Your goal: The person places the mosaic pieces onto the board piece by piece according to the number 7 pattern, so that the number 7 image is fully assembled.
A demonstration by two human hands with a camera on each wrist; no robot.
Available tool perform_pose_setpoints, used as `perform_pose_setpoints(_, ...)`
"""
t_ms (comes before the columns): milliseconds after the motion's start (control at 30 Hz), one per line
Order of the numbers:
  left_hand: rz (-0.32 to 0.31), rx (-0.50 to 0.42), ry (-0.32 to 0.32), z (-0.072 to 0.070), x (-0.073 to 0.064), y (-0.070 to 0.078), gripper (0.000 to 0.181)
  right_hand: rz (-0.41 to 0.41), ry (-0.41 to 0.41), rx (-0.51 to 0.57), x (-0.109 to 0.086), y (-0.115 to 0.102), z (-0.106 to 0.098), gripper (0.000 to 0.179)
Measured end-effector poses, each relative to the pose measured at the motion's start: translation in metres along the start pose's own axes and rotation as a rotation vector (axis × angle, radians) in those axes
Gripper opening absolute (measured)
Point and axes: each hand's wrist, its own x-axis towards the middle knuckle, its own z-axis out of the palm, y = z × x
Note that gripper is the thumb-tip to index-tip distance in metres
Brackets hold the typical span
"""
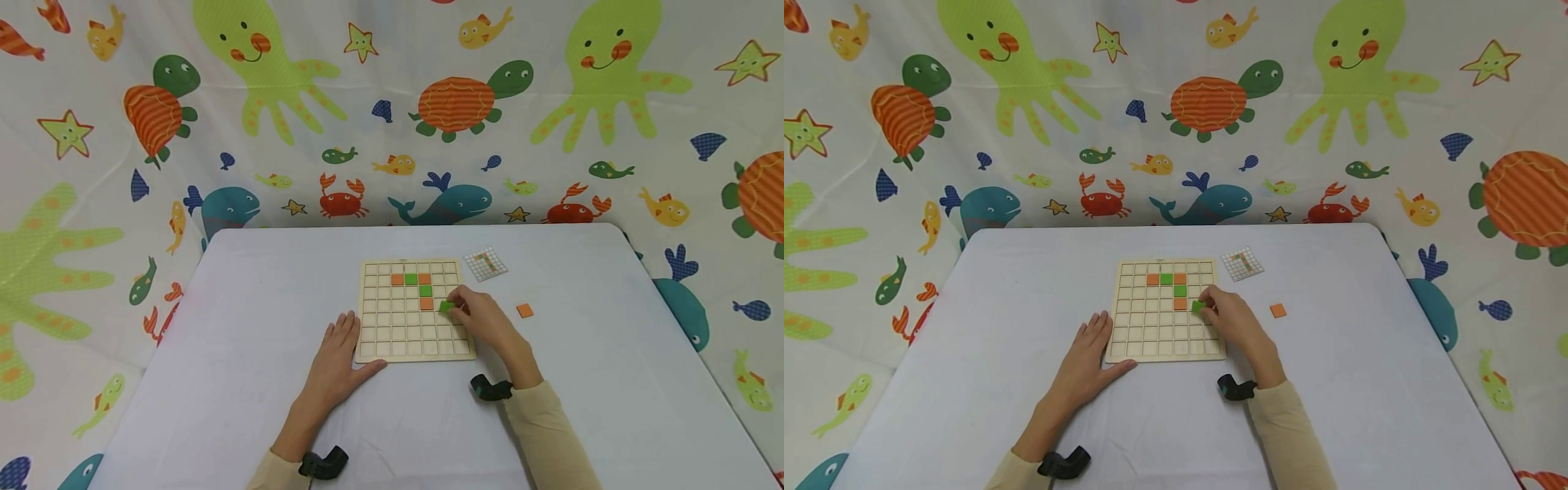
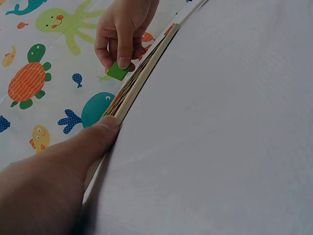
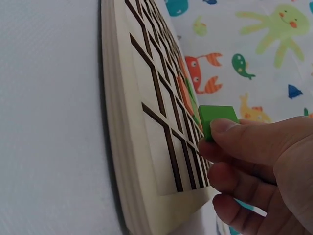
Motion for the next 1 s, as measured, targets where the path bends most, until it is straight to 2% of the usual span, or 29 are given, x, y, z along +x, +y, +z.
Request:
perform_pose_setpoints(533, 0.004, -0.005, -0.002, 0.0, 0.0, 0.0, 0.102, -0.029, -0.021, 0.023, 0.003, -0.007, 0.014, 0.019)
perform_pose_setpoints(1000, -0.004, -0.005, -0.013, 0.0, 0.0, 0.0, 0.101, -0.082, -0.006, -0.013, 0.006, -0.012, 0.025, 0.018)
